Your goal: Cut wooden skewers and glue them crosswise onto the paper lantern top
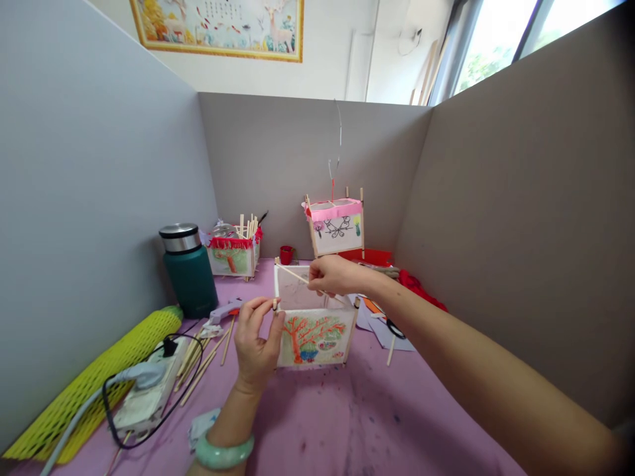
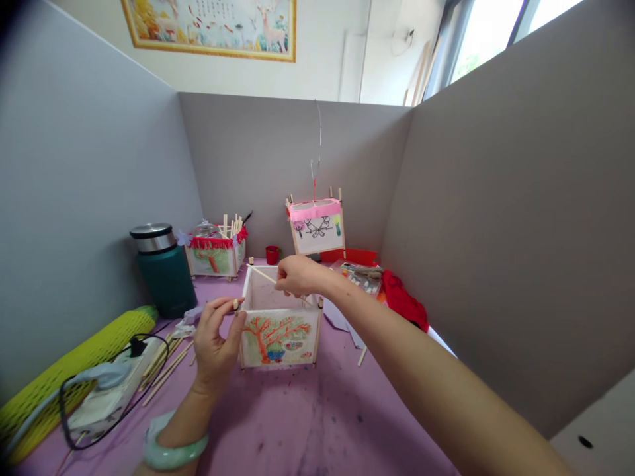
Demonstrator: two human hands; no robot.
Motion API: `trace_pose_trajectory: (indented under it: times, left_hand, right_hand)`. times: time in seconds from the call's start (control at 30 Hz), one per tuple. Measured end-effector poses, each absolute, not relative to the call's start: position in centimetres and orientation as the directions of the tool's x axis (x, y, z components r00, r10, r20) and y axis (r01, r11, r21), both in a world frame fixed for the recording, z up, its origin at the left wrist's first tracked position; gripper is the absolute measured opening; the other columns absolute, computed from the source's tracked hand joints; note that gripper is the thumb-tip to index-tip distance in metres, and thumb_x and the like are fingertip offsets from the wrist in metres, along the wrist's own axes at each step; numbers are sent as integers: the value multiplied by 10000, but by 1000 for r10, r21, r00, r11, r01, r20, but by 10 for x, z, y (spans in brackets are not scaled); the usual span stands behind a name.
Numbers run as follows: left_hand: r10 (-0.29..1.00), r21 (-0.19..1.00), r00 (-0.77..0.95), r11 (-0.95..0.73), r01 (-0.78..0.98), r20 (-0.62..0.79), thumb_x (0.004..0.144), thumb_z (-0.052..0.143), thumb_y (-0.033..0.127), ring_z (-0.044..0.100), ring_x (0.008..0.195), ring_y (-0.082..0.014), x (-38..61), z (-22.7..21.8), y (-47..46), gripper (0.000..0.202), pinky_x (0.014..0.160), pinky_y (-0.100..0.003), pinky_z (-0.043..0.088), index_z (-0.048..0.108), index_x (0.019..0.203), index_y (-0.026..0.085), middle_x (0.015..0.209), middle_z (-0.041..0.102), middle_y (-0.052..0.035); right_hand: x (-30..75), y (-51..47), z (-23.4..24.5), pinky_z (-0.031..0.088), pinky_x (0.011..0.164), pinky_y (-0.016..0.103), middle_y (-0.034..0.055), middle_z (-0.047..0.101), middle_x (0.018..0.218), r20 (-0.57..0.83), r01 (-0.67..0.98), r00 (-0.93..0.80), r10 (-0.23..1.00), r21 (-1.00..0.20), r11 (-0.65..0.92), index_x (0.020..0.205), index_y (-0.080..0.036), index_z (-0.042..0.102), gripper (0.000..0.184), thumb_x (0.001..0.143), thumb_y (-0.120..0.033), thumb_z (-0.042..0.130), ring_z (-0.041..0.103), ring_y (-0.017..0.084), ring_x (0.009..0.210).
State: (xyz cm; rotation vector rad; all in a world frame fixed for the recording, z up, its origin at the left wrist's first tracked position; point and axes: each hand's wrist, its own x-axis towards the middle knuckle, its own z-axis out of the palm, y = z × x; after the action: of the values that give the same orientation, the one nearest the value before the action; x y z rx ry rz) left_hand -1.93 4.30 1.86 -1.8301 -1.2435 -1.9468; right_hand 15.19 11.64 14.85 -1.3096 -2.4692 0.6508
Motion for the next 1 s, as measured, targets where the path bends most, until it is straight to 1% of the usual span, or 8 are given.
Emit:
trace_pose_trajectory:
  times: [0.2, 0.47, 0.6, 0.67, 0.77, 0.87, 0.93, 1.0]
  left_hand:
    - [403, 449, -226, -630, 634, 887, 843, 584, 193, 577, 918, -195, -19, 20, 41, 153, 832, -344, 466, 627, 988, 175, 960, 596, -67]
    - [413, 458, -232, -622, 635, 881, 847, 583, 206, 582, 905, -193, -18, 20, 40, 142, 821, -345, 471, 627, 980, 182, 947, 600, -65]
    - [423, 469, -237, -612, 636, 874, 848, 576, 224, 588, 908, -199, -18, 19, 41, 146, 823, -349, 474, 628, 979, 185, 951, 605, -67]
    - [432, 478, -239, -610, 632, 869, 852, 562, 233, 589, 919, -205, -18, 19, 40, 150, 828, -352, 473, 626, 979, 184, 955, 607, -72]
    - [447, 497, -248, -617, 610, 860, 881, 500, 241, 584, 936, -207, -20, 19, 38, 169, 837, -354, 469, 615, 990, 184, 969, 609, -80]
    - [443, 529, -301, -606, 594, 844, 902, 447, 248, 582, 937, -201, -19, 19, 38, 193, 845, -354, 466, 603, 996, 183, 974, 611, -83]
    - [434, 564, -366, -551, 615, 823, 909, 428, 256, 586, 927, -194, -17, 18, 39, 190, 849, -348, 468, 593, 966, 181, 962, 613, -82]
    - [431, 601, -427, -461, 653, 795, 917, 400, 258, 590, 924, -188, -17, 17, 42, 196, 852, -340, 472, 578, 938, 181, 949, 616, -84]
  right_hand:
    - [148, 117, 144, 326, 352, 209, -16, 602, 461, 28, 762, -503, 864, -458, 458, 553, -197, 551, 122, 652, -137, 591, 494, 109, 331]
    - [149, 122, 135, 310, 341, 211, -21, 568, 416, 24, 768, -491, 871, -460, 445, 493, -200, 539, 174, 641, -126, 596, 483, 118, 317]
    - [146, 119, 138, 300, 381, 202, -31, 557, 428, 140, 731, -480, 866, -482, 484, 516, -188, 564, 146, 630, -113, 616, 481, 102, 360]
    - [146, 116, 144, 329, 426, 197, -19, 607, 530, 251, 693, -454, 855, -504, 516, 625, -183, 595, 80, 700, -162, 580, 514, 100, 440]
    - [158, 113, 154, 386, 493, 207, 8, 647, 685, 474, 591, -306, 826, -585, 555, 829, -175, 589, 159, 822, -260, 455, 552, 111, 537]
    - [190, 120, 147, 408, 519, 239, 27, 656, 716, 628, 512, 0, 778, -668, 540, 858, -170, 586, 188, 808, -329, 500, 572, 137, 562]
    - [219, 129, 126, 417, 573, 261, 29, 669, 729, 644, 659, 176, 745, -639, 397, 834, -186, 606, 179, 787, -349, 548, 602, 160, 619]
    - [244, 136, 92, 417, 622, 281, 39, 689, 773, 579, 812, 225, 784, -556, 178, 829, -199, 613, 170, 794, -356, 560, 635, 195, 714]
